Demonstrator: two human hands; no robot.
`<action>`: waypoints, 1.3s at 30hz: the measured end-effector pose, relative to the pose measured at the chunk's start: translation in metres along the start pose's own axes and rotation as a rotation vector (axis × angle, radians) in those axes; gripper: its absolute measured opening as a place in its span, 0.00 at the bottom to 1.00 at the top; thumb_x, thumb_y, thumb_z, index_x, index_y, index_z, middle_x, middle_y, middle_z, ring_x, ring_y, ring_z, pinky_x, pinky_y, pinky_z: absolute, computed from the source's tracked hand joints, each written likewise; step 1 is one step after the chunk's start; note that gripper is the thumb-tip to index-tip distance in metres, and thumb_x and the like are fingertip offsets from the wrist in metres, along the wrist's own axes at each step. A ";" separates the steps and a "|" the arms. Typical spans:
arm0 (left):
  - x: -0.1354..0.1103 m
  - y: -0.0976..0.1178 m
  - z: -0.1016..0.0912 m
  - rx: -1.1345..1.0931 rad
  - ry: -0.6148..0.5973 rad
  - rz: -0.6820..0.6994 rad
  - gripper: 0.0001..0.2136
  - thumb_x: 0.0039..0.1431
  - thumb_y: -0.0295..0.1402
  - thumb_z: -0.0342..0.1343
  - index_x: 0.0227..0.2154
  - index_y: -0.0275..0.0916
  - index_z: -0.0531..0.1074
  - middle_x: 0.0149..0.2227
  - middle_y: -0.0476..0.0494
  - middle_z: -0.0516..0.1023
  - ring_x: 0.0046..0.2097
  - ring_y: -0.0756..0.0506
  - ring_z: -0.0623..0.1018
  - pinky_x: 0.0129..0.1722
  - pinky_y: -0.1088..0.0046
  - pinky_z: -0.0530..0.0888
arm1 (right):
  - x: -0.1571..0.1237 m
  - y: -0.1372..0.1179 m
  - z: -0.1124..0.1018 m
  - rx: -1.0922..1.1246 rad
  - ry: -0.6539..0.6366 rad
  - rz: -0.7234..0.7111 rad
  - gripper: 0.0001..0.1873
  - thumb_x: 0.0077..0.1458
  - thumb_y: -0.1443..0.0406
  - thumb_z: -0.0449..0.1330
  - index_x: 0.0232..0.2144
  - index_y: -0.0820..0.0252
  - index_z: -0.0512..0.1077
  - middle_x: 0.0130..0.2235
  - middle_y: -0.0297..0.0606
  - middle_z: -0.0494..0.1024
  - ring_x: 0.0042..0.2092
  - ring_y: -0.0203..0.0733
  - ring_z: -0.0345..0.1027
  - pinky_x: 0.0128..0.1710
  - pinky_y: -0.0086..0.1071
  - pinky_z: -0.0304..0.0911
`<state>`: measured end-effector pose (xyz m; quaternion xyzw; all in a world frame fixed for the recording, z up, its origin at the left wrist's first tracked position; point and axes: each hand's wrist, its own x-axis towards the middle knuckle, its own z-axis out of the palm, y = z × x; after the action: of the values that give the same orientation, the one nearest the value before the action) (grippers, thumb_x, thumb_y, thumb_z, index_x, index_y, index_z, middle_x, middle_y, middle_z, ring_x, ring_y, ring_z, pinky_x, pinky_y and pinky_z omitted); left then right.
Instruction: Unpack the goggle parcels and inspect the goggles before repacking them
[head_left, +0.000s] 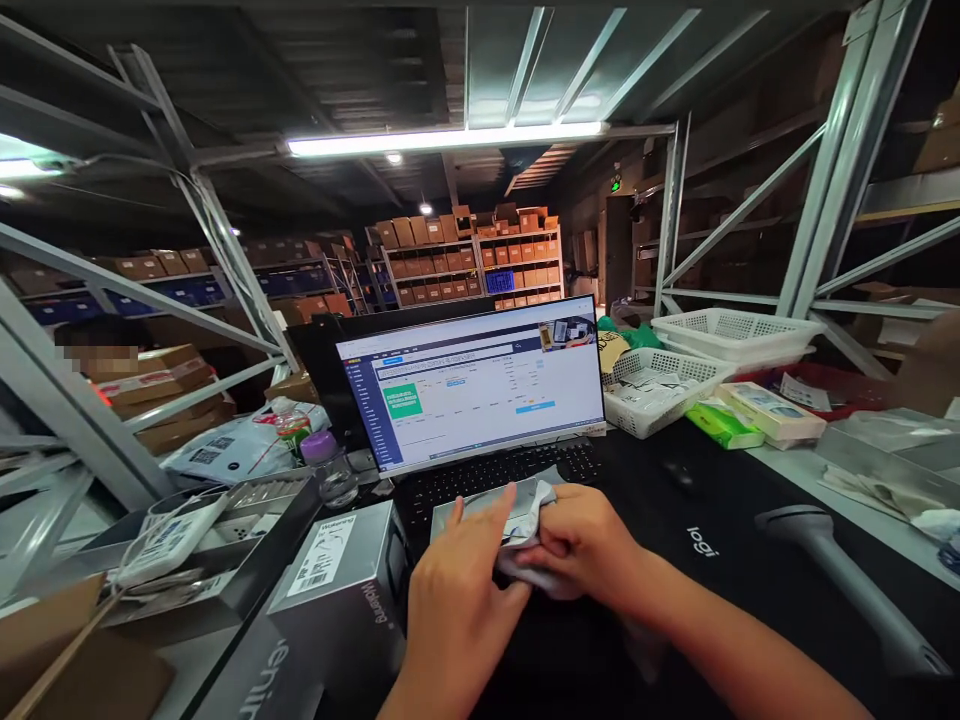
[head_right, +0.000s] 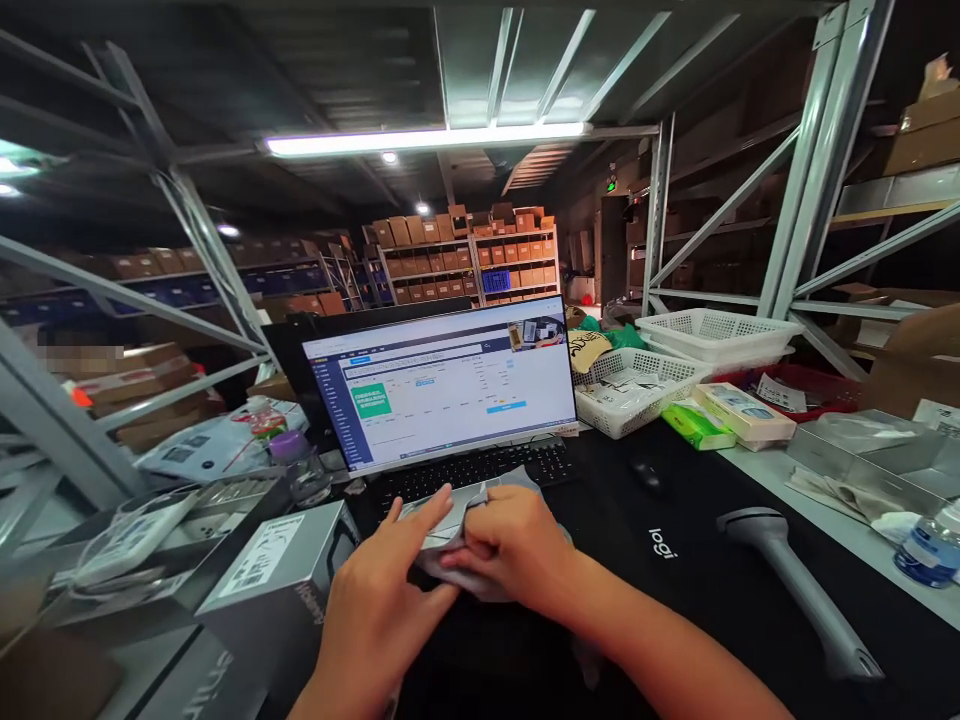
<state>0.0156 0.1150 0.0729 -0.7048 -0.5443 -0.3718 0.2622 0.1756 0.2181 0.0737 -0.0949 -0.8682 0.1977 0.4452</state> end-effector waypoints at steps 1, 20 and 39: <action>0.001 -0.002 -0.001 -0.012 0.028 0.002 0.31 0.50 0.24 0.56 0.60 0.44 0.65 0.48 0.46 0.82 0.45 0.43 0.83 0.57 0.49 0.75 | 0.002 0.001 -0.010 0.037 -0.066 0.033 0.29 0.58 0.54 0.63 0.15 0.57 0.53 0.19 0.28 0.60 0.26 0.35 0.52 0.28 0.31 0.46; 0.010 0.002 -0.010 -0.203 0.028 0.148 0.15 0.51 0.25 0.57 0.43 0.41 0.76 0.41 0.48 0.84 0.40 0.47 0.84 0.53 0.58 0.78 | 0.002 0.008 -0.043 0.473 -0.614 -0.012 0.29 0.52 0.52 0.69 0.18 0.58 0.55 0.20 0.22 0.56 0.24 0.29 0.46 0.24 0.25 0.45; 0.011 -0.031 -0.020 -0.595 0.274 -0.742 0.16 0.48 0.34 0.67 0.43 0.45 0.79 0.44 0.49 0.83 0.47 0.43 0.82 0.53 0.66 0.77 | -0.008 0.104 -0.126 -0.398 -0.056 0.680 0.22 0.48 0.70 0.66 0.47 0.57 0.71 0.41 0.38 0.78 0.42 0.47 0.71 0.40 0.33 0.62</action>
<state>-0.0176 0.1148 0.0926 -0.4524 -0.5896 -0.6684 -0.0314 0.2817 0.3420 0.0894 -0.4559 -0.8205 0.1643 0.3033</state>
